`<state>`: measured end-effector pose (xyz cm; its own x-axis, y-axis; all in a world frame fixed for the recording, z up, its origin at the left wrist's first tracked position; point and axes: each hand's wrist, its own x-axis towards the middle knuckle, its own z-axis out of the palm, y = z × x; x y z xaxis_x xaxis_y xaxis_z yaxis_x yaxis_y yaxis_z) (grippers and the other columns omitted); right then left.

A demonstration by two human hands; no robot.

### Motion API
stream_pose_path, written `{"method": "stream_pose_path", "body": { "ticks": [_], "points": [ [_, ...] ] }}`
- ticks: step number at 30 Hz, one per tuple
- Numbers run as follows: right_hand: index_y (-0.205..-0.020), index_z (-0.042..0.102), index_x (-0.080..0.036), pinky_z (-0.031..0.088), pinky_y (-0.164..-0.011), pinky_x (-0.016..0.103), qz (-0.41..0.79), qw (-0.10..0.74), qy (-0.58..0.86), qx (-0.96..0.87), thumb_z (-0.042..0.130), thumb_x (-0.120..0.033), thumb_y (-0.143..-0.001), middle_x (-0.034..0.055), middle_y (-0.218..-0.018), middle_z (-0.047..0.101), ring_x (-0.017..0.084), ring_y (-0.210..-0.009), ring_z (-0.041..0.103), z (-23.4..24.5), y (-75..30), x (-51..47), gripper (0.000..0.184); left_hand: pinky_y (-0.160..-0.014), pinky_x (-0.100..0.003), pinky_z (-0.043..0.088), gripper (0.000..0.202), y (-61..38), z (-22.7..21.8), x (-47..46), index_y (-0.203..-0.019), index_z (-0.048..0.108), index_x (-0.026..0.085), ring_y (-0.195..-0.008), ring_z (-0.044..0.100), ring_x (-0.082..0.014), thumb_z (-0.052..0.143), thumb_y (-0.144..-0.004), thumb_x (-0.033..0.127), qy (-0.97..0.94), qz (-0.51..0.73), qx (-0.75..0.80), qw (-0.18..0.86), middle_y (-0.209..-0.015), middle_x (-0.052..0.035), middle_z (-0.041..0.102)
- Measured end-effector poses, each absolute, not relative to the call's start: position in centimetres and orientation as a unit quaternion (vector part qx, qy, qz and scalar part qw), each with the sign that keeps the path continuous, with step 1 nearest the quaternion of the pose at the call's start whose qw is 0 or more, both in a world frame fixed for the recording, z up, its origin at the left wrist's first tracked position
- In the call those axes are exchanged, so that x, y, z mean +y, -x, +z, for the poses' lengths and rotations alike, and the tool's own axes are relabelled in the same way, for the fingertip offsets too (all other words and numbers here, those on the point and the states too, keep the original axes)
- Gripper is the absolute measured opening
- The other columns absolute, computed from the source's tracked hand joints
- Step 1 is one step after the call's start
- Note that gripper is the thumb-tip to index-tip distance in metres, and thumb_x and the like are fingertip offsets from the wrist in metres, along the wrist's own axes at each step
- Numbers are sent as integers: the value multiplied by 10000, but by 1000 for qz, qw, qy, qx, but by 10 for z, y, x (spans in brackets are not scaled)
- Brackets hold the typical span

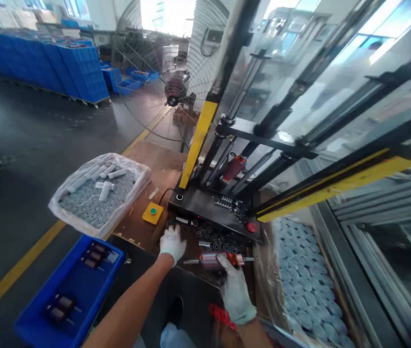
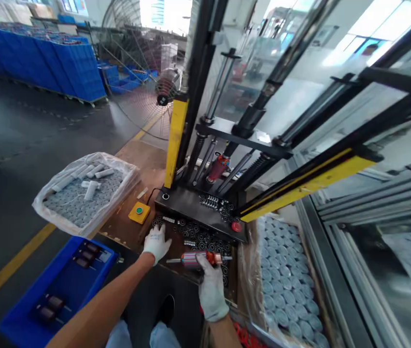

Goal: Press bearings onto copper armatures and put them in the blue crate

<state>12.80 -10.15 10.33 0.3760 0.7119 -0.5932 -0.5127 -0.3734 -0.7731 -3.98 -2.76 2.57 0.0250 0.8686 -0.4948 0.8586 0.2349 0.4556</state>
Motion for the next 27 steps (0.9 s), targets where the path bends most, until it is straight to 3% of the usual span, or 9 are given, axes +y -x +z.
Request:
{"method": "stream_pose_path", "body": {
  "ticks": [3,7,13,16,21,24,27],
  "points": [
    [-932,591,-244,581,-755,372,530,587,611,-39,827,-279,-599,-46,-863,703,206,-796,679,104,-145,-98,410,-866,-455,477,538,30,14,-18,-1360,513,143,-1112,534,-344,536,-847,302,-663,-62,694,275,-1247,-193,547],
    [-946,552,-276,585,-742,362,509,619,599,-6,815,-250,-621,-59,-889,700,188,-788,678,97,-138,-88,419,-870,-388,450,382,44,2,-35,-1250,602,240,-1062,539,-279,506,-885,299,-720,-54,636,273,-1182,-121,590],
    [-907,547,-238,580,-673,354,496,604,623,21,819,-319,-615,-48,-774,681,188,-699,657,73,-105,-65,407,-931,-349,421,528,62,-12,-38,-1359,515,182,-1106,550,-255,583,-861,344,-732,-45,604,312,-1234,-126,603],
    [-924,566,-224,566,-718,358,466,596,653,-30,792,-358,-653,-34,-793,687,194,-723,660,71,-92,-54,377,-918,-349,426,465,62,-15,-31,-1320,552,202,-1097,560,-252,565,-874,331,-727,-47,599,333,-1222,-114,614],
    [-839,636,-178,524,-773,354,427,475,736,-225,764,-400,-670,19,-794,697,204,-739,629,82,-76,-30,307,-927,-346,424,397,62,-14,-25,-1275,581,189,-1092,565,-246,512,-904,314,-701,-40,609,369,-1191,-105,633],
    [-908,664,-196,501,-882,377,429,392,740,-339,800,-332,-599,37,-921,710,228,-856,637,86,-59,-20,364,-922,-344,430,393,64,-14,-23,-1274,580,185,-1089,570,-250,495,-909,303,-692,-44,605,391,-1177,-108,639],
    [-990,659,-236,471,-969,366,407,371,731,-403,805,-282,-583,47,-1043,690,238,-979,628,86,-41,-19,435,-913,-355,439,389,65,-15,-20,-1269,581,176,-1072,577,-261,495,-902,273,-682,-43,602,413,-1155,-108,647]
  ]
}}
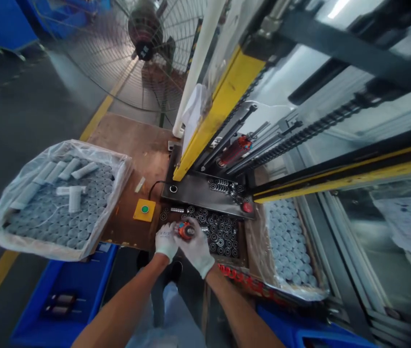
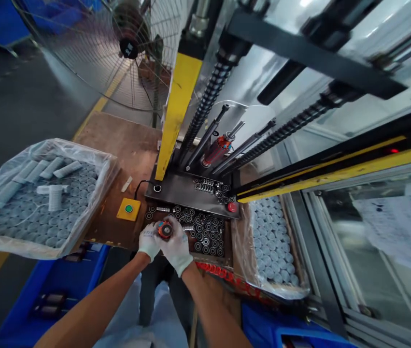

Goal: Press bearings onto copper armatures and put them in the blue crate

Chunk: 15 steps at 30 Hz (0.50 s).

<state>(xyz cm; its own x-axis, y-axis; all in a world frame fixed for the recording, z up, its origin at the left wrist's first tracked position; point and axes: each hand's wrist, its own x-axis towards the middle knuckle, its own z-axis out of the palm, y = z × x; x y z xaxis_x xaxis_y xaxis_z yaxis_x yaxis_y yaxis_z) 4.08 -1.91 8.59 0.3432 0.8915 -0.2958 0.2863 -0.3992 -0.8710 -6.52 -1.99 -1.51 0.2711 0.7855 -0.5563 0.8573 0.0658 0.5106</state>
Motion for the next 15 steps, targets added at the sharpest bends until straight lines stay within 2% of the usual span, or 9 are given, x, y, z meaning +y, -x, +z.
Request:
{"method": "stream_pose_path", "body": {
  "ticks": [6,9,12,15],
  "points": [
    [-1092,605,-236,495,-936,356,425,359,730,-397,764,-289,-632,32,-1033,681,222,-958,639,82,-36,-29,489,-936,-351,437,380,66,-12,-18,-1266,581,182,-1101,573,-256,473,-907,245,-678,-60,602,417,-1187,-111,645],
    [-1076,609,-241,503,-909,336,447,362,711,-404,751,-253,-621,12,-1008,687,205,-925,644,80,-37,-31,477,-933,-357,444,388,65,-7,-18,-1264,586,164,-1107,577,-268,476,-904,260,-685,-64,605,402,-1187,-129,642],
    [-1015,629,-217,504,-898,340,440,406,717,-356,764,-284,-619,15,-967,700,202,-887,648,77,-45,-34,423,-946,-358,444,418,64,-3,-17,-1291,566,163,-1135,571,-267,502,-894,279,-693,-66,604,388,-1218,-139,626],
    [-918,639,-177,524,-845,356,412,482,742,-218,777,-377,-640,28,-865,713,207,-794,655,73,-69,-50,370,-995,-373,429,403,63,1,-15,-1236,607,201,-1205,535,-267,584,-837,254,-692,-69,600,394,-1287,-131,593]
  ]
}}
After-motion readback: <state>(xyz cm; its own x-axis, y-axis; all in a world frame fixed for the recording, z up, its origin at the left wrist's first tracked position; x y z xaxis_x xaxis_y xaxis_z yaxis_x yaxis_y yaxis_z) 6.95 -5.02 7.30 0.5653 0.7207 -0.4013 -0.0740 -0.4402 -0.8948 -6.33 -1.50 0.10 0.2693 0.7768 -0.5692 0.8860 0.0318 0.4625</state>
